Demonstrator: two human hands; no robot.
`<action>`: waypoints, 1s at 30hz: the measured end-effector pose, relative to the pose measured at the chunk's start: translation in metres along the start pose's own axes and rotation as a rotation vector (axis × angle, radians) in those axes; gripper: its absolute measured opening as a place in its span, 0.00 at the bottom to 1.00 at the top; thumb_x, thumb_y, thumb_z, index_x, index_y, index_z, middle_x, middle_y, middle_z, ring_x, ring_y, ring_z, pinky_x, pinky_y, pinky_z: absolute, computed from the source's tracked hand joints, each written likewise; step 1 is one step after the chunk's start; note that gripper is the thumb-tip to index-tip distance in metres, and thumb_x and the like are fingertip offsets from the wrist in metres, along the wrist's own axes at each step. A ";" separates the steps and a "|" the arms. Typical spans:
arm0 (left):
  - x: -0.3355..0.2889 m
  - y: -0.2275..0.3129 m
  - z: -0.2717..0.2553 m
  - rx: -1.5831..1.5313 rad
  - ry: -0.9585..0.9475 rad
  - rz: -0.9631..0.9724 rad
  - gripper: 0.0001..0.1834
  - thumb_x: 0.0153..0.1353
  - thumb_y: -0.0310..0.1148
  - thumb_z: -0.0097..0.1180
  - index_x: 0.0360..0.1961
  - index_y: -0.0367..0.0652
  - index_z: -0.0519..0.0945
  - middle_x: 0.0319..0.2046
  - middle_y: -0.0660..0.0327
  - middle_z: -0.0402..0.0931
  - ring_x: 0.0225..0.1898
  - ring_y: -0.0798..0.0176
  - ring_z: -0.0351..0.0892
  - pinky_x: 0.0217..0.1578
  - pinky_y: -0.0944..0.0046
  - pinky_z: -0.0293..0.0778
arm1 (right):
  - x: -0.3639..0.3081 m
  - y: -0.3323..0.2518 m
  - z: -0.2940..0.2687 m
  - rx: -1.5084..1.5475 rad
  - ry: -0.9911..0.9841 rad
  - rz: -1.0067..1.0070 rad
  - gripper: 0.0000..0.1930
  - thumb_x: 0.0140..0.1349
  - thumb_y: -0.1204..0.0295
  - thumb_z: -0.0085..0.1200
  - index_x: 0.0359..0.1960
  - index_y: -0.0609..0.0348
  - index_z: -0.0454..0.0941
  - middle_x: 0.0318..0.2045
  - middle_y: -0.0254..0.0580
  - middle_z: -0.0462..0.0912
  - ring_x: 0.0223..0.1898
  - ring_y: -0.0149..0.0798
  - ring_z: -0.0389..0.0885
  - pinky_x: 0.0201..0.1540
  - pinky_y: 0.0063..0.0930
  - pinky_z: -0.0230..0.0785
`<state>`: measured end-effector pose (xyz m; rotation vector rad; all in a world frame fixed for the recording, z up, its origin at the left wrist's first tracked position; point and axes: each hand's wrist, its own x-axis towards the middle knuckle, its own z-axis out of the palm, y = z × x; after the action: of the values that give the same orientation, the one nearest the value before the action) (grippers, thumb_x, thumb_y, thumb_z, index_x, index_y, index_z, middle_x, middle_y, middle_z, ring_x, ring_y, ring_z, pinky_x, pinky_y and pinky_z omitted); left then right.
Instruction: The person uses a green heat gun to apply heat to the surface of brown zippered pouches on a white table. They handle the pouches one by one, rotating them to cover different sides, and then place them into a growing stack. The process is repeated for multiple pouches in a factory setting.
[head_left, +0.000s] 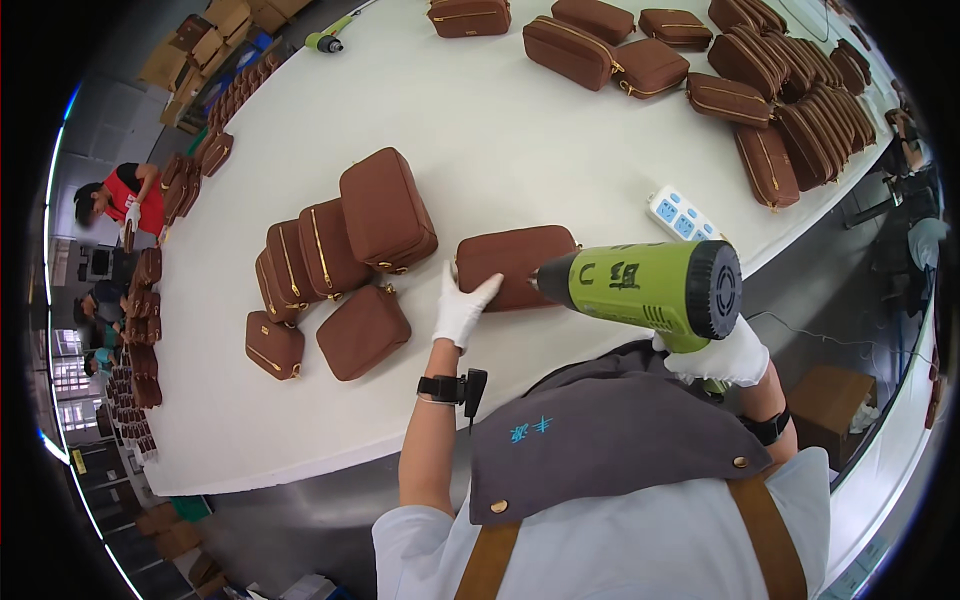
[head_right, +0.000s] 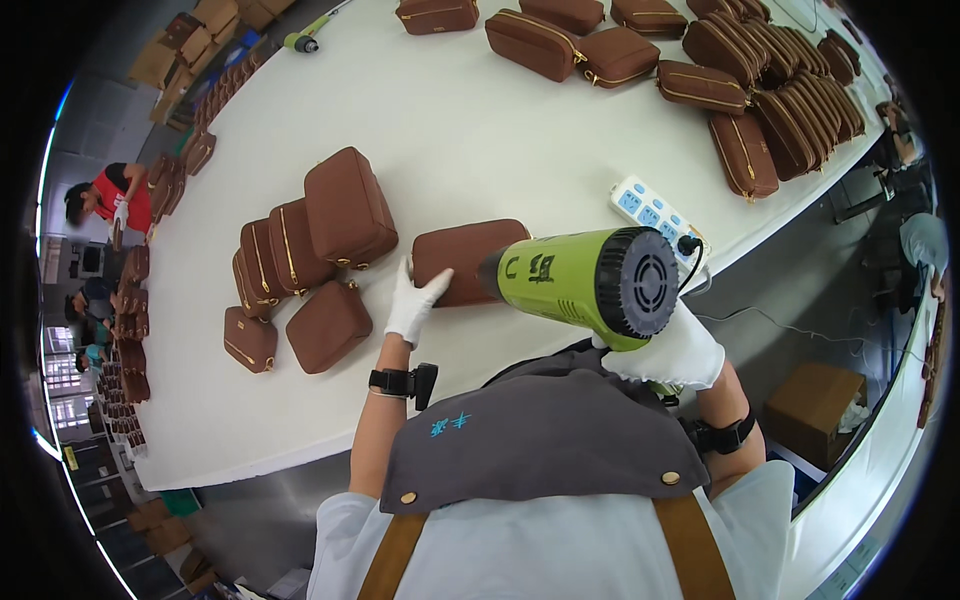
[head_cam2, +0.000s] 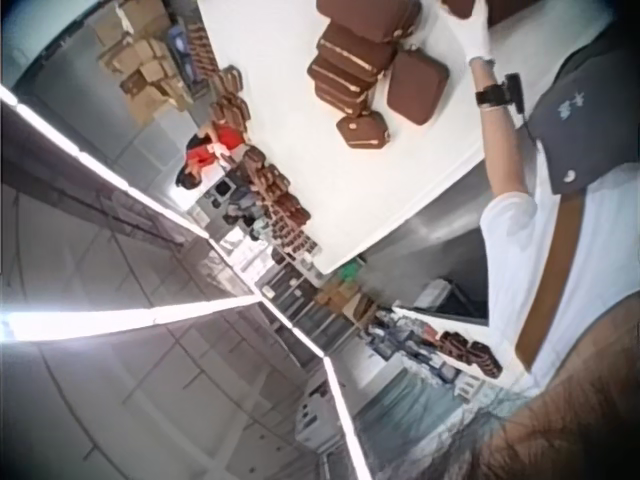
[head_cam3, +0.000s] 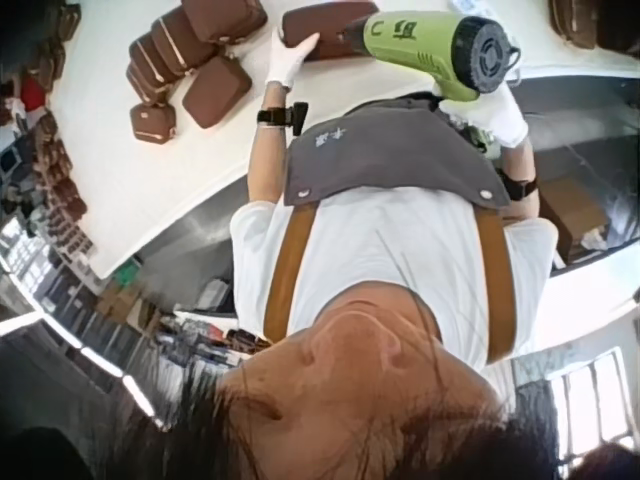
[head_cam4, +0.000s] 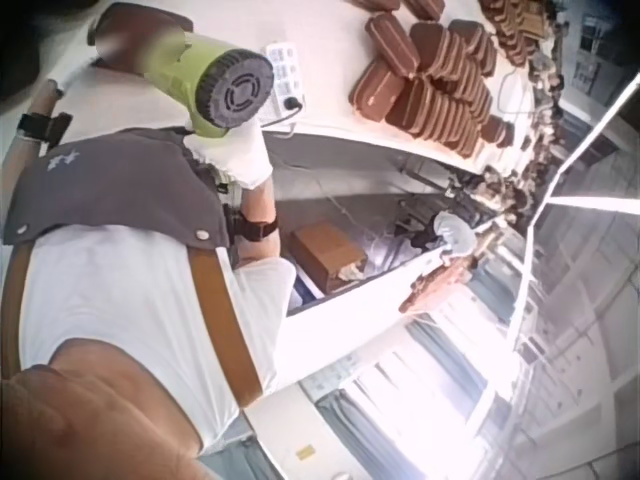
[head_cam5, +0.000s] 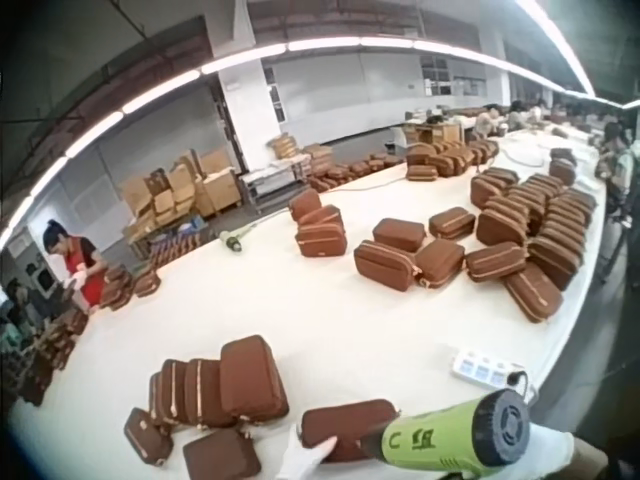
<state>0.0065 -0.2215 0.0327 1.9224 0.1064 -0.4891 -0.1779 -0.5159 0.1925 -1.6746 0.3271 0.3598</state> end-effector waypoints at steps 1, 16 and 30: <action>0.002 -0.002 0.007 0.099 -0.109 0.182 0.60 0.46 0.46 0.72 0.69 0.31 0.46 0.61 0.42 0.64 0.59 0.51 0.69 0.57 0.58 0.67 | -0.001 0.001 0.003 -0.029 0.003 -0.025 0.19 0.42 0.81 0.66 0.39 0.63 0.77 0.30 0.34 0.83 0.26 0.26 0.79 0.27 0.22 0.73; 0.031 0.004 0.017 -0.716 -0.353 -0.571 0.26 0.57 0.62 0.56 0.42 0.52 0.76 0.32 0.64 0.74 0.22 0.70 0.70 0.11 0.76 0.50 | -0.040 0.004 0.013 0.198 0.310 0.014 0.24 0.44 0.85 0.61 0.47 0.63 0.75 0.33 0.39 0.81 0.28 0.30 0.78 0.26 0.24 0.73; 0.030 -0.008 -0.018 -0.746 -0.477 -0.628 0.26 0.62 0.59 0.51 0.45 0.48 0.74 0.36 0.57 0.76 0.29 0.62 0.77 0.15 0.72 0.64 | -0.025 0.004 0.004 0.263 0.347 -0.073 0.24 0.46 0.87 0.60 0.49 0.65 0.73 0.33 0.40 0.81 0.25 0.28 0.77 0.25 0.24 0.73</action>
<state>0.0366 -0.2066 0.0194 0.9795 0.5112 -1.1296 -0.2030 -0.5121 0.1986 -1.4809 0.5444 -0.0325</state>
